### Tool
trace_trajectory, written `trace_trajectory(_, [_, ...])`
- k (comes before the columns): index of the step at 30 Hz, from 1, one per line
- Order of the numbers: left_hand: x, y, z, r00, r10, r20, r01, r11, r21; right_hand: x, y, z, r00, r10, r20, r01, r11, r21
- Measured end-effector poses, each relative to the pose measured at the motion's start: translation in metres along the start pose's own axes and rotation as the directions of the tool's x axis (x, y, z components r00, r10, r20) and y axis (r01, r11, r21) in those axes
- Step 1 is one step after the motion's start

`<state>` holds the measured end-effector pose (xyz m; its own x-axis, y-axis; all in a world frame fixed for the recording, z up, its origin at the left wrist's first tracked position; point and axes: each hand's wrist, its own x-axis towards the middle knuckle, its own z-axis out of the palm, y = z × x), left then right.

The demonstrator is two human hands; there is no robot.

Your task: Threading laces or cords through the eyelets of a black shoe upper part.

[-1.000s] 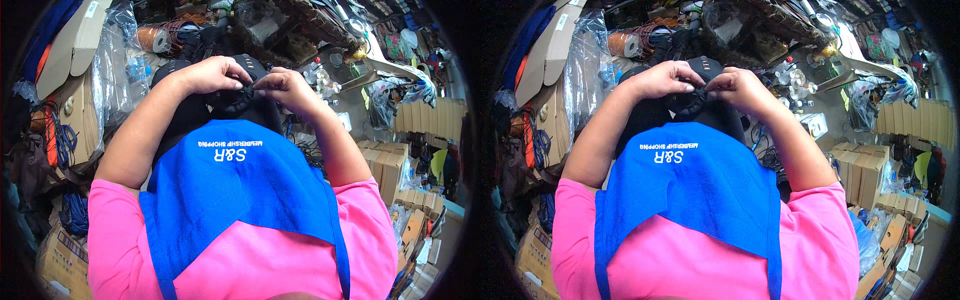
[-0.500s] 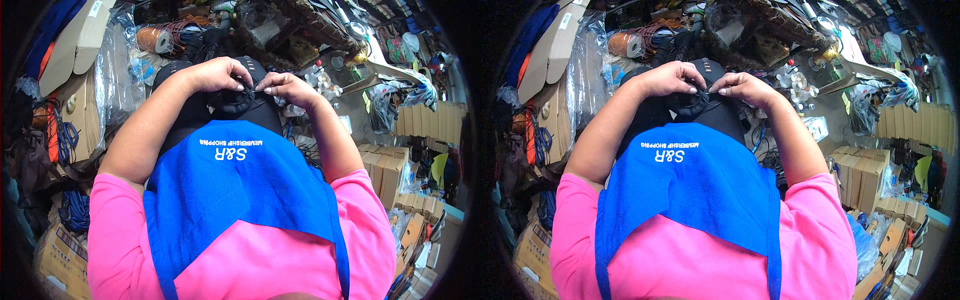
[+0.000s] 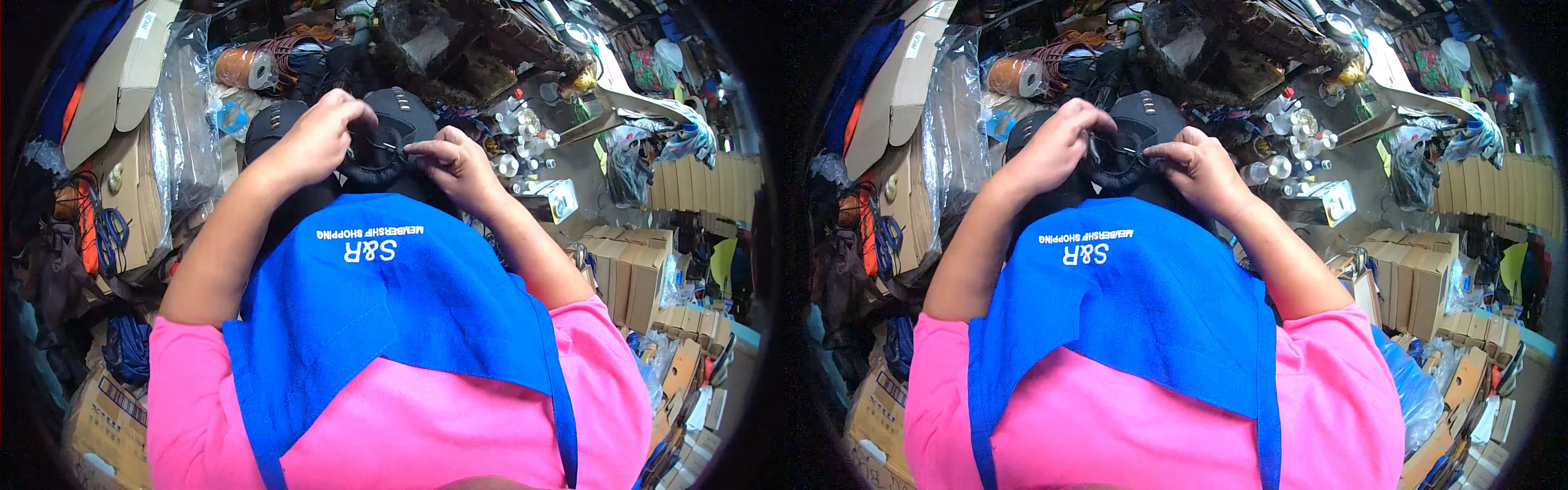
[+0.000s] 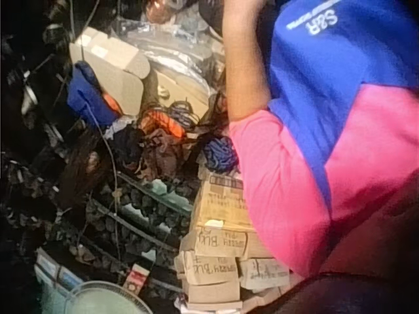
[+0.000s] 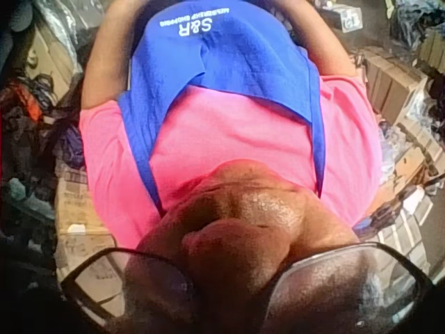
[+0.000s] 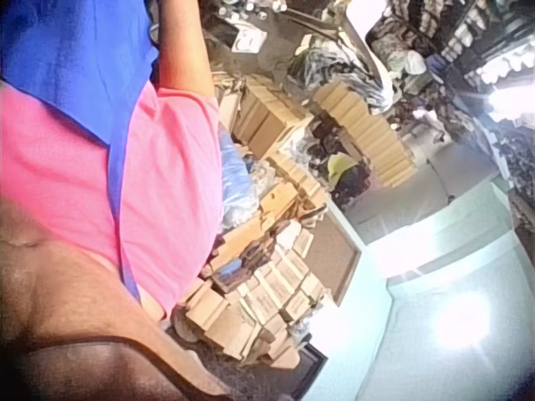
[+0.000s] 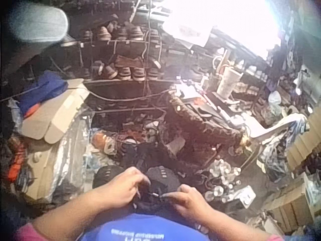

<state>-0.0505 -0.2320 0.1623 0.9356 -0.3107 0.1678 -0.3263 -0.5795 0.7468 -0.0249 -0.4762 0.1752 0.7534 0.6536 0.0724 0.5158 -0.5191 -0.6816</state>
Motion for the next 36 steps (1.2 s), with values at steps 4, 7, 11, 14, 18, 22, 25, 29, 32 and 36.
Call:
trace_trajectory(4, [-0.031,0.020,0.006,0.986,-0.102,-0.130,0.102,0.995,-0.006,-0.011,-0.005,0.006,0.988,-0.144,-0.047,0.131,0.968,-0.212])
trace_trajectory(7, [-0.044,0.018,0.017,0.977,-0.039,-0.212,0.037,0.999,-0.016,-0.014,-0.002,0.015,0.973,-0.223,-0.051,0.194,0.924,-0.329])
trace_trajectory(11, [-0.047,0.016,0.024,0.961,-0.025,-0.276,0.033,0.999,0.024,-0.017,-0.009,0.017,0.976,-0.212,-0.053,0.179,0.916,-0.358])
trace_trajectory(14, [-0.045,0.014,0.025,0.967,-0.049,-0.251,0.076,0.992,0.098,-0.017,-0.009,0.018,0.978,-0.203,-0.052,0.170,0.912,-0.374])
trace_trajectory(18, [-0.037,0.017,0.020,0.956,0.117,-0.269,0.006,0.910,0.414,-0.018,-0.009,0.014,0.980,-0.193,-0.050,0.163,0.921,-0.355])
trace_trajectory(22, [-0.029,0.021,0.017,0.959,-0.044,-0.279,0.074,0.992,0.098,-0.013,-0.009,0.005,0.998,-0.068,-0.018,0.062,0.971,-0.230])
trace_trajectory(25, [-0.026,0.013,0.020,0.967,-0.109,-0.231,0.077,0.986,-0.147,-0.002,0.000,-0.006,0.992,0.082,0.097,-0.083,0.996,0.010])
trace_trajectory(29, [-0.026,0.004,0.019,0.974,-0.032,-0.224,0.034,0.999,0.007,0.011,0.012,-0.017,0.961,0.122,0.247,-0.175,0.963,0.203])
trace_trajectory(32, [-0.024,0.006,0.017,0.981,-0.011,-0.195,0.014,1.000,0.012,0.018,0.008,-0.022,0.945,0.117,0.305,-0.186,0.960,0.209])
trace_trajectory(36, [-0.020,0.007,0.017,0.984,-0.035,-0.176,0.038,0.999,0.011,0.023,0.009,-0.025,0.929,0.112,0.353,-0.187,0.964,0.187])
